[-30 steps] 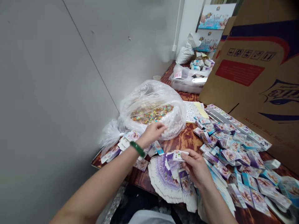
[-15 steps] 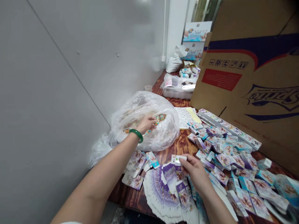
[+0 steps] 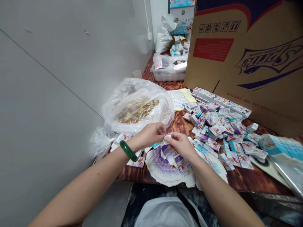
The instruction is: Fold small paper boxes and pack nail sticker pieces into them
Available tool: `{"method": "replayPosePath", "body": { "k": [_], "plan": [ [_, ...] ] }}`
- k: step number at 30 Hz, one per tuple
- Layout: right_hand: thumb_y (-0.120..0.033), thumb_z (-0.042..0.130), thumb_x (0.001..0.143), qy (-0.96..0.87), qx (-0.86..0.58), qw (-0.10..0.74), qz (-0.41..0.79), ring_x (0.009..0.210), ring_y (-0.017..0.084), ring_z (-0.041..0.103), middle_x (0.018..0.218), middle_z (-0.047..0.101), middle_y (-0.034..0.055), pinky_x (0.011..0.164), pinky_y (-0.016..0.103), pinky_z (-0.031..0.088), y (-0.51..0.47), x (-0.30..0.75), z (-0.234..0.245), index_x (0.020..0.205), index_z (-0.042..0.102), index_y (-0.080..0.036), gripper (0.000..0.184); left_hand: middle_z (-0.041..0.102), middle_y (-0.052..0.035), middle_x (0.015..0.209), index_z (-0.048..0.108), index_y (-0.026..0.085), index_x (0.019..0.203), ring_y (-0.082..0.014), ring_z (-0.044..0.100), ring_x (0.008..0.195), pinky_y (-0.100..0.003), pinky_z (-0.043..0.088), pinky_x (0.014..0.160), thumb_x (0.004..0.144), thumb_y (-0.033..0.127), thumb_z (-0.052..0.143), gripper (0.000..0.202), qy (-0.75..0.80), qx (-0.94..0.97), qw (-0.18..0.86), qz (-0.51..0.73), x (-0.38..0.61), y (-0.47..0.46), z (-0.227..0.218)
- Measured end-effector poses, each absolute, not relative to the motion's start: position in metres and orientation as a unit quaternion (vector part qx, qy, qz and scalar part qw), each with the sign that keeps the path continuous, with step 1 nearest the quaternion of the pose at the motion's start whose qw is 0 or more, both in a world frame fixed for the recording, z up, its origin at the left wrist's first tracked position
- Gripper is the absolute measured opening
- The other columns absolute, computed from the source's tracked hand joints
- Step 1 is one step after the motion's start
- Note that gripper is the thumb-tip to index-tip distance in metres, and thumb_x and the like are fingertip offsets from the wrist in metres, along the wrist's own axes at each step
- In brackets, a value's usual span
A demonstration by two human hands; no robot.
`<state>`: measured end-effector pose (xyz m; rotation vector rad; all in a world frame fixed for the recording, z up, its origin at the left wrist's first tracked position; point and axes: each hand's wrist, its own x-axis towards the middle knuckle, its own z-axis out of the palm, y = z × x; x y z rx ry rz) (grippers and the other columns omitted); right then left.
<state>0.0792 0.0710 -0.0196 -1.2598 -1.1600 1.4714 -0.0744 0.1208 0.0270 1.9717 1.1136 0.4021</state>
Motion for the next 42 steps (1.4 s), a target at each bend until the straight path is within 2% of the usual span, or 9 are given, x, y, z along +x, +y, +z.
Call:
{"method": "replayPosePath", "body": {
  "k": [4,7,10,17,21,25,29,37,42],
  "plan": [
    [-0.04,0.07,0.062,-0.466,-0.509,0.459,0.56,0.046,0.008,0.039,0.053,0.052,-0.0047,0.046,0.022,0.029,0.071,0.09,-0.023,0.07,0.065,-0.015,0.026,0.062,-0.0023,0.08,0.055,0.017,0.093,-0.0151,0.06,0.071,-0.026,0.046,0.063,0.077,0.017,0.048,0.017,0.389,0.803,0.432,0.133,-0.082,0.122,0.03],
    [-0.039,0.07,0.063,-0.444,-0.531,0.472,0.546,0.047,0.008,0.041,0.054,0.054,-0.004,0.046,0.023,0.03,0.071,0.104,-0.024,0.068,0.063,-0.015,0.025,0.061,-0.0091,0.104,0.058,0.018,0.101,-0.0248,0.055,0.1,-0.037,0.043,0.082,0.071,0.008,0.05,0.032,0.379,0.895,0.233,0.033,-0.093,0.122,0.019],
    [-0.039,0.07,0.064,-0.422,-0.538,0.474,0.555,0.047,0.01,0.044,0.054,0.054,-0.0037,0.044,0.022,0.03,0.066,0.115,-0.026,0.071,0.063,-0.016,0.025,0.056,-0.0146,0.118,0.058,0.017,0.108,-0.0344,0.043,0.117,-0.047,0.037,0.09,0.065,0.006,0.054,0.044,0.371,0.923,0.061,-0.083,-0.104,0.119,-0.006],
    [-0.037,0.072,0.062,-0.389,-0.512,0.507,0.574,0.052,0.01,0.047,0.06,0.058,-0.0027,0.049,0.023,0.034,0.061,0.12,-0.034,0.073,0.064,-0.016,0.024,0.064,-0.0149,0.095,0.061,0.014,0.096,-0.0278,0.055,0.098,-0.042,0.038,0.086,0.084,0.014,0.042,0.022,0.384,0.922,0.027,-0.041,-0.117,0.135,-0.04],
    [-0.036,0.071,0.064,-0.382,-0.494,0.523,0.58,0.051,0.009,0.048,0.058,0.058,-0.0031,0.049,0.022,0.034,0.06,0.122,-0.035,0.073,0.064,-0.016,0.024,0.064,-0.0117,0.094,0.057,0.015,0.101,-0.0249,0.058,0.092,-0.039,0.042,0.084,0.087,0.024,0.041,0.023,0.434,0.887,0.139,0.066,-0.116,0.142,-0.033],
    [-0.035,0.071,0.068,-0.377,-0.458,0.537,0.6,0.048,0.009,0.048,0.056,0.059,-0.0029,0.047,0.021,0.035,0.055,0.12,-0.027,0.076,0.063,-0.016,0.022,0.06,-0.0046,0.09,0.055,0.019,0.099,-0.0206,0.059,0.082,-0.032,0.05,0.068,0.084,0.032,0.045,0.023,0.51,0.697,0.439,0.247,-0.102,0.121,-0.019],
    [-0.035,0.07,0.07,-0.372,-0.427,0.558,0.606,0.045,0.009,0.047,0.054,0.059,-0.0027,0.043,0.021,0.035,0.053,0.114,-0.015,0.08,0.063,-0.017,0.022,0.057,-0.0029,0.087,0.053,0.019,0.105,-0.0194,0.061,0.074,-0.03,0.054,0.054,0.081,0.038,0.057,0.031,0.449,0.507,0.681,0.279,-0.087,0.091,-0.015],
    [-0.033,0.07,0.064,-0.436,-0.511,0.534,0.513,0.052,0.011,0.049,0.059,0.058,-0.0019,0.048,0.023,0.037,0.056,0.111,-0.017,0.071,0.064,-0.016,0.02,0.053,-0.0016,0.093,0.057,0.02,0.102,-0.0138,0.052,0.079,-0.026,0.054,0.06,0.081,0.032,0.062,0.025,0.379,0.436,0.731,0.363,-0.08,0.06,-0.02],
    [-0.033,0.069,0.064,-0.476,-0.511,0.462,0.547,0.054,0.012,0.049,0.062,0.061,-0.0014,0.052,0.024,0.037,0.057,0.116,-0.02,0.073,0.066,-0.016,0.019,0.053,-0.0007,0.084,0.056,0.019,0.098,-0.011,0.05,0.072,-0.019,0.045,0.056,0.084,0.034,0.059,0.021,0.369,0.409,0.75,0.366,-0.079,0.053,-0.022]
  ]
}}
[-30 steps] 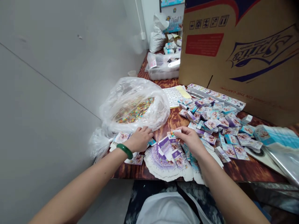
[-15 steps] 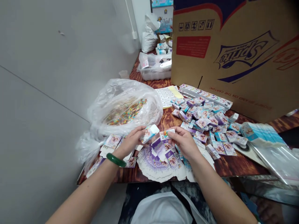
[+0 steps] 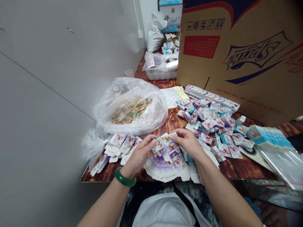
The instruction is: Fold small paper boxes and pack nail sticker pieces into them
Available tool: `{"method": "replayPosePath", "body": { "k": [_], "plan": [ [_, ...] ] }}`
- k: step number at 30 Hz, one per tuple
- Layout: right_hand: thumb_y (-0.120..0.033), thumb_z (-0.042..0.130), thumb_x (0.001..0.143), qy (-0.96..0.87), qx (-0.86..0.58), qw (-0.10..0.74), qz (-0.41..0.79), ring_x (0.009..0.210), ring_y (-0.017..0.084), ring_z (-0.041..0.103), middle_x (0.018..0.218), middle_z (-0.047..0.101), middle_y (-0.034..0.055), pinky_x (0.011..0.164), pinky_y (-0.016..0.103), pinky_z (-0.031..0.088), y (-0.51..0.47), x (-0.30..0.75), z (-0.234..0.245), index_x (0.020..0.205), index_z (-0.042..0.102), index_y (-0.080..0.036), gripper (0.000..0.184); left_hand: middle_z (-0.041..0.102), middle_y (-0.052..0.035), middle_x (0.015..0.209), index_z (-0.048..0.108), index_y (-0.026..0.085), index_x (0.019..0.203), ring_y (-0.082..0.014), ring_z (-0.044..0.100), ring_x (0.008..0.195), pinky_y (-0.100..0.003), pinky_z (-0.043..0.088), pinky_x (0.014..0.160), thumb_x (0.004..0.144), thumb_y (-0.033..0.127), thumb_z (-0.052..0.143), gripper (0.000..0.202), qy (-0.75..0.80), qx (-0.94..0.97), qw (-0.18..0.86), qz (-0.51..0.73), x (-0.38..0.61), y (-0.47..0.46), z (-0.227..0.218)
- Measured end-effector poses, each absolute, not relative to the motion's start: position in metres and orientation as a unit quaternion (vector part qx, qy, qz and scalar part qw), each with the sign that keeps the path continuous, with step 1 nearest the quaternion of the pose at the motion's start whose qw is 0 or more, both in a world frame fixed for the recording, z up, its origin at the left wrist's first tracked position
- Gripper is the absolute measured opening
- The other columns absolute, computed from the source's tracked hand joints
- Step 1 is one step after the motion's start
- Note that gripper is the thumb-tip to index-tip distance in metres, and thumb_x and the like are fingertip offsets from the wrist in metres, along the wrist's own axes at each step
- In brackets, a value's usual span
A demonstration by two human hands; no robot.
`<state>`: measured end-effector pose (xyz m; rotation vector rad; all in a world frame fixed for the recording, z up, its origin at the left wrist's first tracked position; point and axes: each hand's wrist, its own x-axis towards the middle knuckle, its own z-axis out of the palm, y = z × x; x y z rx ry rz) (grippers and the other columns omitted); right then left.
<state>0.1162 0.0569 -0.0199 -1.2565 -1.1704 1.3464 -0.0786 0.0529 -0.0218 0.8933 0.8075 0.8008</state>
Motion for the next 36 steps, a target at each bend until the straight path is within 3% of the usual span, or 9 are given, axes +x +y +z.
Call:
{"method": "replayPosePath", "body": {
  "k": [4,9,13,18,23,27,30,33,36],
  "plan": [
    [-0.03,0.069,0.064,-0.509,-0.519,0.428,0.537,0.055,0.012,0.05,0.062,0.061,-0.0018,0.054,0.025,0.037,0.058,0.115,-0.022,0.071,0.067,-0.016,0.016,0.053,-0.0003,0.082,0.055,0.02,0.098,-0.0112,0.05,0.072,-0.019,0.042,0.057,0.085,0.036,0.057,0.02,0.38,0.408,0.758,0.341,-0.079,0.05,-0.02],
    [-0.026,0.07,0.063,-0.502,-0.532,0.457,0.506,0.062,0.015,0.055,0.066,0.063,-0.0008,0.059,0.026,0.042,0.056,0.1,-0.028,0.072,0.064,-0.018,0.013,0.054,0.0007,0.079,0.055,0.021,0.094,-0.0113,0.049,0.069,-0.019,0.039,0.054,0.083,0.037,0.059,0.02,0.39,0.398,0.751,0.355,-0.072,0.05,-0.014],
    [-0.029,0.065,0.068,-0.465,-0.492,0.462,0.573,0.053,0.011,0.05,0.062,0.061,-0.0016,0.051,0.023,0.037,0.054,0.097,-0.024,0.076,0.064,-0.017,0.015,0.054,0.002,0.078,0.055,0.021,0.089,-0.011,0.05,0.068,-0.019,0.038,0.054,0.079,0.038,0.062,0.021,0.405,0.384,0.739,0.377,-0.068,0.051,-0.012],
    [-0.032,0.058,0.074,-0.459,-0.426,0.373,0.685,0.033,0.007,0.036,0.042,0.052,-0.0066,0.037,0.019,0.018,0.052,0.101,-0.017,0.087,0.058,-0.017,0.02,0.052,0.0029,0.076,0.055,0.02,0.085,-0.0114,0.049,0.069,-0.021,0.04,0.06,0.077,0.037,0.062,0.02,0.413,0.376,0.731,0.392,-0.069,0.051,-0.015],
    [-0.031,0.055,0.073,-0.502,-0.445,0.319,0.669,0.028,0.007,0.035,0.033,0.044,-0.0086,0.035,0.019,0.021,0.054,0.099,-0.018,0.069,0.055,-0.017,0.015,0.05,0.0027,0.081,0.057,0.02,0.084,-0.012,0.048,0.076,-0.02,0.039,0.065,0.083,0.034,0.055,0.014,0.441,0.436,0.672,0.404,-0.065,0.047,-0.019],
    [-0.035,0.05,0.079,-0.547,-0.417,0.246,0.683,0.028,0.008,0.033,0.035,0.05,-0.0064,0.035,0.021,0.023,0.054,0.101,-0.019,0.067,0.055,-0.019,0.021,0.049,0.0022,0.078,0.057,0.02,0.081,-0.012,0.045,0.074,-0.02,0.037,0.063,0.083,0.031,0.055,0.012,0.452,0.442,0.652,0.419,-0.065,0.047,-0.024],
    [-0.03,0.054,0.078,-0.597,-0.455,0.288,0.595,0.037,0.009,0.043,0.043,0.054,-0.0044,0.042,0.022,0.03,0.053,0.101,-0.019,0.061,0.058,-0.018,0.021,0.048,0.002,0.076,0.056,0.019,0.077,-0.0119,0.045,0.071,-0.021,0.038,0.063,0.082,0.029,0.055,0.011,0.442,0.426,0.657,0.437,-0.065,0.047,-0.026],
    [-0.024,0.068,0.068,-0.592,-0.52,0.38,0.484,0.053,0.01,0.051,0.06,0.061,-0.0023,0.051,0.022,0.036,0.053,0.098,-0.018,0.063,0.063,-0.017,0.009,0.047,0.0022,0.077,0.056,0.018,0.076,-0.0113,0.045,0.069,-0.021,0.039,0.061,0.082,0.028,0.055,0.011,0.426,0.404,0.675,0.448,-0.065,0.047,-0.025],
    [-0.023,0.077,0.057,-0.527,-0.53,0.422,0.513,0.053,0.009,0.05,0.07,0.061,-0.0033,0.048,0.021,0.037,0.056,0.098,-0.018,0.081,0.064,-0.019,0.027,0.047,0.0024,0.075,0.055,0.018,0.076,-0.0108,0.046,0.066,-0.021,0.039,0.058,0.08,0.028,0.056,0.011,0.401,0.365,0.709,0.451,-0.064,0.046,-0.022]
  ]
}}
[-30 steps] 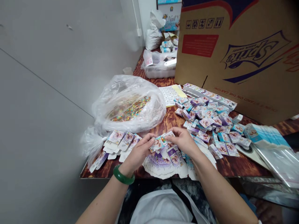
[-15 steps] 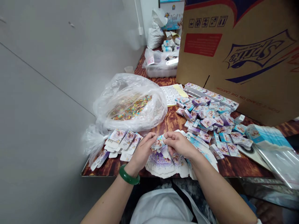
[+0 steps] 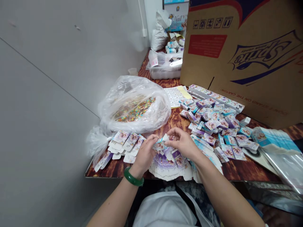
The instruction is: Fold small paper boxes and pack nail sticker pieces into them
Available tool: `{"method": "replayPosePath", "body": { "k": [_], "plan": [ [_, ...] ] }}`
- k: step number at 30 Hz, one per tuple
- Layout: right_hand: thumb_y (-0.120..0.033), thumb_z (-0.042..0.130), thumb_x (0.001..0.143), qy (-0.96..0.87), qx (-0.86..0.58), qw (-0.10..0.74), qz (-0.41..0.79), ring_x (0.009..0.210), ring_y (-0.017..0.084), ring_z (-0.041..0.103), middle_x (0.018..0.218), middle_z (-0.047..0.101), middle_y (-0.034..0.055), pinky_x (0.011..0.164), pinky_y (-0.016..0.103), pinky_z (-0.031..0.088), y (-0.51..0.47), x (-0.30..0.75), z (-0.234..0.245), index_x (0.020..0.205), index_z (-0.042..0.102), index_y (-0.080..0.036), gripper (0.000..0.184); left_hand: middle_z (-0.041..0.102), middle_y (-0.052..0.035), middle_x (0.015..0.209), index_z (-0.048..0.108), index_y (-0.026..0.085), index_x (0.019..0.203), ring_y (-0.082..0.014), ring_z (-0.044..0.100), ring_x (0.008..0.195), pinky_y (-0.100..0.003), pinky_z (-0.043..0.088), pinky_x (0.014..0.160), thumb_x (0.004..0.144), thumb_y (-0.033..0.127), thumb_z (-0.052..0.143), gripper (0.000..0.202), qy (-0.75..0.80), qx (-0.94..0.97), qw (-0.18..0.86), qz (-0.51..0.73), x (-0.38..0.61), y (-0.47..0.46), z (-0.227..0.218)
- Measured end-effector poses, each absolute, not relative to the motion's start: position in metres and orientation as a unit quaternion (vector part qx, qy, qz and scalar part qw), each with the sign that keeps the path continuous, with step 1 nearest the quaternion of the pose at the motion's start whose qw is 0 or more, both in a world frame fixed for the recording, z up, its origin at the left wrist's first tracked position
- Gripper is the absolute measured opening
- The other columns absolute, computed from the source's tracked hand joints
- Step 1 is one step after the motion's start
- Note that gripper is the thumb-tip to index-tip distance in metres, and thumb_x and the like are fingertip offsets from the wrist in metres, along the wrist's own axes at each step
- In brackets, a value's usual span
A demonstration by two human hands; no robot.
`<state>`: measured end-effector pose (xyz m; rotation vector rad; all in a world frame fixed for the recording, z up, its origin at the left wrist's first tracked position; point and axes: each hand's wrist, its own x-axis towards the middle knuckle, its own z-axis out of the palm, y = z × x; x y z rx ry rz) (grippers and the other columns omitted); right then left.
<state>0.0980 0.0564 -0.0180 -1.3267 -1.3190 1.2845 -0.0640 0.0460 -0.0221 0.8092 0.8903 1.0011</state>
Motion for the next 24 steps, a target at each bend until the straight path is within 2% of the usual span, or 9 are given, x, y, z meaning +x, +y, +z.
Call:
{"method": "replayPosePath", "body": {
  "k": [2,5,11,14,17,21,24],
  "plan": [
    [-0.028,0.076,0.058,-0.492,-0.483,0.394,0.608,0.051,0.009,0.052,0.071,0.062,-0.0023,0.042,0.02,0.036,0.059,0.1,-0.02,0.089,0.063,-0.018,0.035,0.048,0.0022,0.074,0.054,0.018,0.076,-0.0113,0.048,0.066,-0.022,0.041,0.059,0.079,0.027,0.057,0.01,0.384,0.343,0.725,0.458,-0.064,0.046,-0.021],
    [-0.034,0.073,0.063,-0.472,-0.423,0.35,0.69,0.049,0.01,0.054,0.065,0.062,-0.0011,0.037,0.018,0.036,0.06,0.103,-0.022,0.085,0.065,-0.015,0.03,0.05,0.0016,0.074,0.054,0.018,0.076,-0.0126,0.051,0.069,-0.024,0.042,0.063,0.077,0.027,0.058,0.01,0.369,0.33,0.734,0.466,-0.064,0.045,-0.022],
    [-0.029,0.068,0.065,-0.515,-0.457,0.342,0.639,0.039,0.008,0.049,0.051,0.058,-0.0031,0.039,0.02,0.038,0.056,0.102,-0.016,0.063,0.06,-0.015,0.016,0.052,0.0017,0.075,0.058,0.019,0.078,-0.0123,0.051,0.07,-0.023,0.042,0.067,0.083,0.029,0.055,0.012,0.36,0.383,0.717,0.457,-0.066,0.045,-0.031],
    [-0.026,0.066,0.067,-0.554,-0.488,0.339,0.583,0.041,0.01,0.05,0.049,0.057,-0.0031,0.04,0.02,0.036,0.059,0.105,-0.016,0.06,0.059,-0.016,0.014,0.06,-0.0015,0.089,0.064,0.018,0.085,-0.0148,0.054,0.084,-0.024,0.043,0.074,0.082,0.035,0.059,0.018,0.407,0.438,0.689,0.409,-0.071,0.049,-0.033],
    [-0.024,0.065,0.067,-0.579,-0.505,0.33,0.548,0.042,0.01,0.05,0.047,0.056,-0.003,0.039,0.02,0.034,0.063,0.108,-0.019,0.06,0.059,-0.017,0.012,0.064,-0.0053,0.098,0.067,0.017,0.093,-0.0178,0.058,0.091,-0.026,0.046,0.077,0.076,0.04,0.066,0.028,0.431,0.426,0.715,0.348,-0.078,0.055,-0.03],
    [-0.022,0.064,0.067,-0.594,-0.486,0.322,0.554,0.043,0.01,0.049,0.05,0.056,-0.0032,0.04,0.02,0.034,0.065,0.107,-0.024,0.062,0.06,-0.017,0.008,0.067,-0.008,0.094,0.067,0.014,0.093,-0.0177,0.063,0.085,-0.029,0.05,0.076,0.07,0.033,0.074,0.03,0.414,0.369,0.775,0.303,-0.082,0.056,-0.023],
    [-0.022,0.066,0.065,-0.576,-0.474,0.329,0.579,0.043,0.008,0.048,0.052,0.056,-0.0036,0.041,0.019,0.035,0.066,0.106,-0.022,0.06,0.059,-0.017,0.01,0.067,-0.0065,0.087,0.067,0.013,0.086,-0.0155,0.064,0.077,-0.028,0.051,0.075,0.067,0.024,0.076,0.024,0.417,0.36,0.775,0.311,-0.078,0.055,-0.019]
  ]
}}
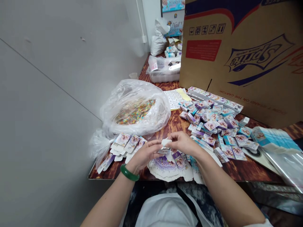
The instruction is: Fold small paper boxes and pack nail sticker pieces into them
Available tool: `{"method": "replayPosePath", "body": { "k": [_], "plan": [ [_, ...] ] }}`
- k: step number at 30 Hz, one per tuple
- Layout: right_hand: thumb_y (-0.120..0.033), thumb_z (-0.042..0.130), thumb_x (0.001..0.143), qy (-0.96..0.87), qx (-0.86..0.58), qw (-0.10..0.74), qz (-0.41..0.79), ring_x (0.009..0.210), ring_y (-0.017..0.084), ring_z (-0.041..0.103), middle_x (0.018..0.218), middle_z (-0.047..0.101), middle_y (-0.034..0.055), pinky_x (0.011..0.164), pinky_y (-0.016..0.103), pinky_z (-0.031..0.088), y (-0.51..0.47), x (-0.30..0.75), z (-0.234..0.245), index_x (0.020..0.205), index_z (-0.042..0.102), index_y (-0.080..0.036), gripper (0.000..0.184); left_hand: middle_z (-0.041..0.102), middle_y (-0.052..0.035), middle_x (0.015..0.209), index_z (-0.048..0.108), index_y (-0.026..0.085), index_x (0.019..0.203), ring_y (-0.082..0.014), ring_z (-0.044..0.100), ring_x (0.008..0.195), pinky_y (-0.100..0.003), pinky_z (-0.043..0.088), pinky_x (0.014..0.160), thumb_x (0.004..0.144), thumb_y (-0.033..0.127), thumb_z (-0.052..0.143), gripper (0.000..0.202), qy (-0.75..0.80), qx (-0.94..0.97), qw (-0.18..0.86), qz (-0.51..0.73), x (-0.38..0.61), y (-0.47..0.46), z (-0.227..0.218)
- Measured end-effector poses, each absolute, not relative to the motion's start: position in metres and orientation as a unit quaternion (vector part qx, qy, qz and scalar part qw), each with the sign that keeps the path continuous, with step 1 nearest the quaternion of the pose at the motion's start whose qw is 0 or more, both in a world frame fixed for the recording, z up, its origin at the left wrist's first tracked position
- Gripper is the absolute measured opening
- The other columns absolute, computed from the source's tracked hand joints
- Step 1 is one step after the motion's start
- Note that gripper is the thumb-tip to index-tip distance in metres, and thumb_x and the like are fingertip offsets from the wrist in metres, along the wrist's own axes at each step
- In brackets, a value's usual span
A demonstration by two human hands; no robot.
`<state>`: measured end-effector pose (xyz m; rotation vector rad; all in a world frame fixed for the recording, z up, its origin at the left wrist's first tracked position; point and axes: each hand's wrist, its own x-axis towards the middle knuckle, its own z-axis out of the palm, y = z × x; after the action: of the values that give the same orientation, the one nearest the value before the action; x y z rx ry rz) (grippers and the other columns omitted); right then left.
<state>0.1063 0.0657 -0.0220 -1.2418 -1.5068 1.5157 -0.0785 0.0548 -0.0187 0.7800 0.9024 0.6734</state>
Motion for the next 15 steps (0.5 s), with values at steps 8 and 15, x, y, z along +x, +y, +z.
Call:
{"method": "replayPosePath", "body": {
  "k": [8,15],
  "plan": [
    [-0.03,0.078,0.057,-0.39,-0.394,0.397,0.731,0.048,0.007,0.051,0.067,0.062,-0.002,0.047,0.02,0.042,0.064,0.107,-0.023,0.082,0.065,-0.015,0.033,0.066,-0.0051,0.083,0.066,0.013,0.083,-0.0152,0.064,0.07,-0.03,0.055,0.067,0.064,0.028,0.078,0.027,0.448,0.338,0.738,0.376,-0.068,0.054,-0.017],
    [-0.03,0.069,0.072,-0.529,-0.454,0.501,0.513,0.055,0.012,0.053,0.068,0.061,-0.0002,0.052,0.026,0.044,0.061,0.094,-0.036,0.074,0.067,-0.019,0.012,0.064,-0.0035,0.08,0.067,0.015,0.091,-0.011,0.061,0.061,-0.024,0.056,0.055,0.071,0.043,0.071,0.035,0.501,0.346,0.711,0.352,-0.066,0.057,-0.021]
  ]
}}
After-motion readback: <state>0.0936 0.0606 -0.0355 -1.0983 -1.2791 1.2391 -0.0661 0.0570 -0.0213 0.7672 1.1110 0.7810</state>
